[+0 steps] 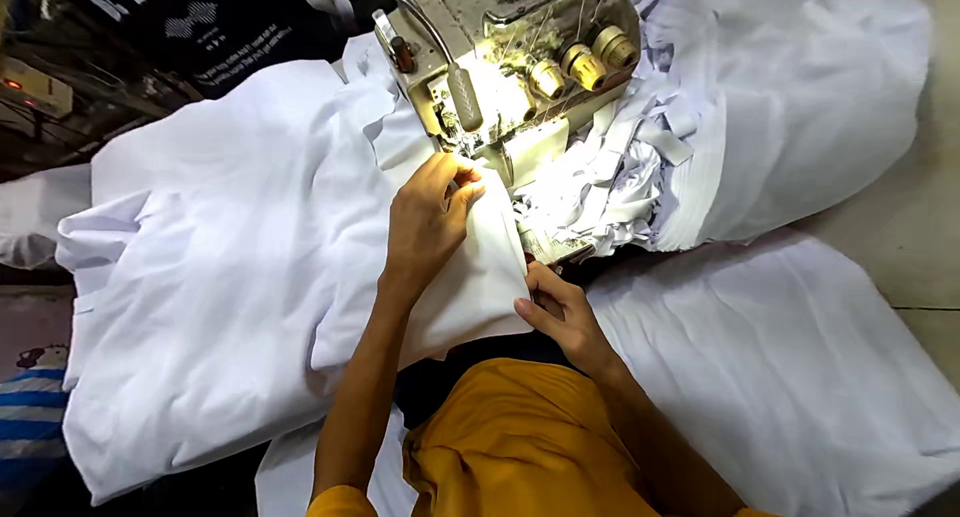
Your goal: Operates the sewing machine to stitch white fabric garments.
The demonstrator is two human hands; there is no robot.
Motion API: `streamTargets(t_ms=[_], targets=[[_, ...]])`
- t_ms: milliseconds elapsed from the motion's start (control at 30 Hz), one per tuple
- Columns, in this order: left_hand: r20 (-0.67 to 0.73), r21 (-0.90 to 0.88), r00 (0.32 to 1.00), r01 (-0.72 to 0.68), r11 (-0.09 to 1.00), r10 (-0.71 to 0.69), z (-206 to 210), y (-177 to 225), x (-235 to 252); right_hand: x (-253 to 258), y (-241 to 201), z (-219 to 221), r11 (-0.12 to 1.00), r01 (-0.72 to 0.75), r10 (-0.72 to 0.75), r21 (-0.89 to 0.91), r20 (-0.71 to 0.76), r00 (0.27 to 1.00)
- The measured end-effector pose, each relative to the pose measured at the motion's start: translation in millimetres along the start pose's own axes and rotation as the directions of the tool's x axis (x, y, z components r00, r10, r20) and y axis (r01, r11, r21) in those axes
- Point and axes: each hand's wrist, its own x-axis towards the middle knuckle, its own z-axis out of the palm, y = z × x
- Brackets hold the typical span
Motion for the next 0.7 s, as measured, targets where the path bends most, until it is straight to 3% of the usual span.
streamTargets(t_ms=[333, 700], targets=[[-0.008, -0.06, 0.998, 0.057, 0.997, -0.058, 3.5, -10.4, -1.4, 24.8, -9.8, -1.3, 0.989, -0.084, 0.072, -0.121, -0.104, 0.992], [-0.025, -0.101, 1.0, 0.008, 0.995, -0.01, 4.5, -21.3, 2.1, 32.0, -16.8, 0.2, 0.982, -0.094, 0.083, -0.165, -0.072, 0.994]])
